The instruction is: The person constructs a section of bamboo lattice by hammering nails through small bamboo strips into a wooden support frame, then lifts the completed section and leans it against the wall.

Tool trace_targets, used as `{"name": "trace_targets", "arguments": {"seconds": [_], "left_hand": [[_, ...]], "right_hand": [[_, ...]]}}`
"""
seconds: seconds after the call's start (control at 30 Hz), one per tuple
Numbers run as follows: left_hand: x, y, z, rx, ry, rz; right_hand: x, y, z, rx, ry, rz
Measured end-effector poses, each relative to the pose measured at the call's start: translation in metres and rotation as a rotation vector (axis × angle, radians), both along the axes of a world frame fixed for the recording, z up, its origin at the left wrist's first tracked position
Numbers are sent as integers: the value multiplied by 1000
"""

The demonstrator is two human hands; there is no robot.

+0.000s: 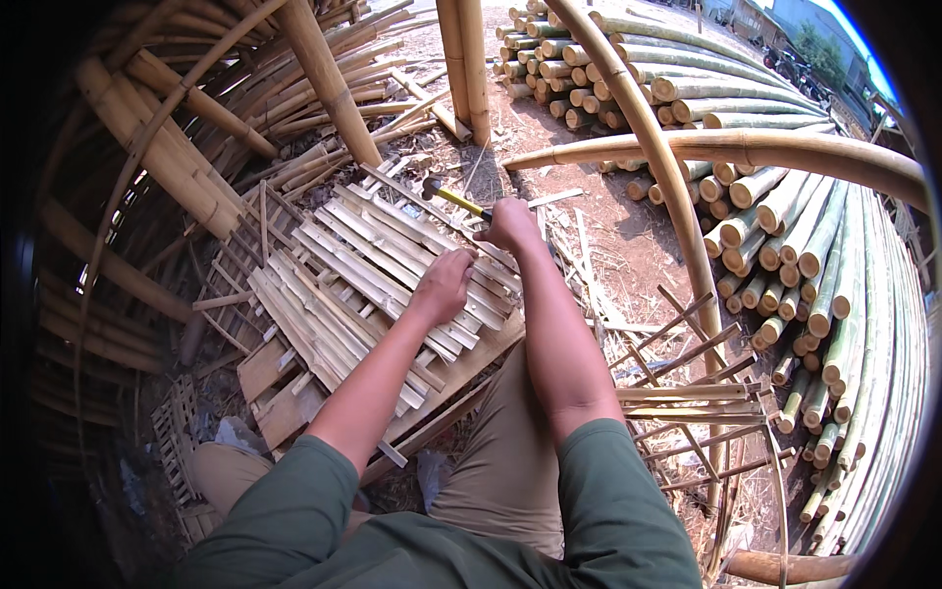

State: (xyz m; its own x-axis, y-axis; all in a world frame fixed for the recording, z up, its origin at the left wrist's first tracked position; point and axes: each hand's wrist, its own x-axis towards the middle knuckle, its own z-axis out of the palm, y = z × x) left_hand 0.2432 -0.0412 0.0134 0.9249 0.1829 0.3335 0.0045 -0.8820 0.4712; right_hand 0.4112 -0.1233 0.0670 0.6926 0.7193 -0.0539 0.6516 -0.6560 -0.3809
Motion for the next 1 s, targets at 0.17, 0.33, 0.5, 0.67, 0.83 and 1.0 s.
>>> {"name": "trace_targets", "arguments": {"seconds": [0.17,0.33,0.5,0.67,0.83,1.0], "left_hand": [[-2,-5,4,8,-12,-1],[0,0,1,21,-39,-4],[4,11,-16,-189,-101,16],[13,43,-18,-474,-86,93],[21,65,-2,-264,-255,73],[27,55,-10,-317,-209,64]], "right_hand": [[-1,-57,17,74,78,-196],[-26,-94,-23,207,122,-315],[-29,-93,-32,384,676,-411],[-19,-88,-53,479,754,-291],[-25,-89,-40,444,679,-255],[-21,-93,-44,386,647,-262]]}}
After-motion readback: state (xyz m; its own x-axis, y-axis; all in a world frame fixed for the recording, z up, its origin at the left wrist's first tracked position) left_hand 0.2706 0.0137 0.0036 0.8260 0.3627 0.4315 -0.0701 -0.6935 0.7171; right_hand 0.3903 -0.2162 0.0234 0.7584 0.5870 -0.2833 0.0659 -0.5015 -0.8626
